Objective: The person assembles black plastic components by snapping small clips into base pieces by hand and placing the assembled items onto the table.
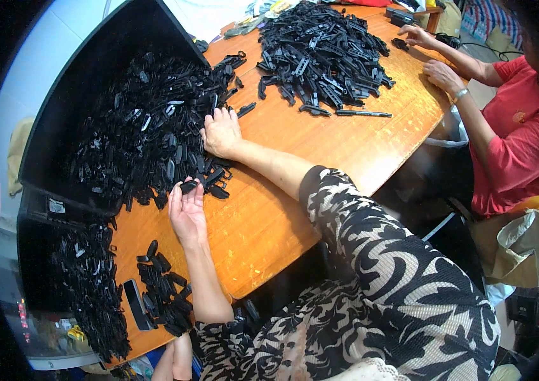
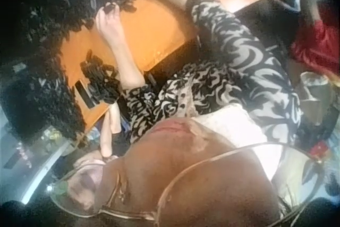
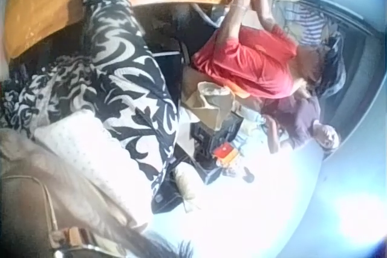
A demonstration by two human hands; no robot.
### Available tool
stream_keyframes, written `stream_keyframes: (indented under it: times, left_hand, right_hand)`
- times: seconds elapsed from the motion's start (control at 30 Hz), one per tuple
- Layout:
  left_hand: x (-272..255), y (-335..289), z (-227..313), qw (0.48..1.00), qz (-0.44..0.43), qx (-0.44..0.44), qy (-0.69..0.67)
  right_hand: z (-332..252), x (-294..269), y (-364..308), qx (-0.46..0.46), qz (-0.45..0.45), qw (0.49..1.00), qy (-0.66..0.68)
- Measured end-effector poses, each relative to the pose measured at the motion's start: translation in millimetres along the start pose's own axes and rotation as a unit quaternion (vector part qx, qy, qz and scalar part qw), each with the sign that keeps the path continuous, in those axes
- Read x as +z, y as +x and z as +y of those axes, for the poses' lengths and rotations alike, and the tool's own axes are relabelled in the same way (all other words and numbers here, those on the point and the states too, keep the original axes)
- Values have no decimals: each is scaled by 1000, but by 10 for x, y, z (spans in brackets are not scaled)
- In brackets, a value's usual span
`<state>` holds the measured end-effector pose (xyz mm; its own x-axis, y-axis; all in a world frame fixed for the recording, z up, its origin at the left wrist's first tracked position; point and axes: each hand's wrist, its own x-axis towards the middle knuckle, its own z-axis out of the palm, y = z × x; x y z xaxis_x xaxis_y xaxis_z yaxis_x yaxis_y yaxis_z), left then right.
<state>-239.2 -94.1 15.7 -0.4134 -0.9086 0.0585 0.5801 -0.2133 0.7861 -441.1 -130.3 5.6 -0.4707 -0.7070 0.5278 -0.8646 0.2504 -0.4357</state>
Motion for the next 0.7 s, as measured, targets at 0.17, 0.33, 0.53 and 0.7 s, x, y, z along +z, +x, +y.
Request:
stream_keyframes:
  times: [0.17,0.33,0.53,0.7]
  left_hand:
    - [-85,16,-5,1000,9,-13,-10]
    - [-12,-8,60,999,34,-20,-10]
    - [25,-50,28,996,26,3,80]
    - [47,-48,-108,969,26,77,235]
  right_hand:
    - [293,-394,136,-47,4,996,78]
    - [780,-763,-66,-95,-120,986,-72]
    - [971,-1131,-379,-203,-155,956,-147]
    - [1029,-1592,-89,-191,-136,941,-245]
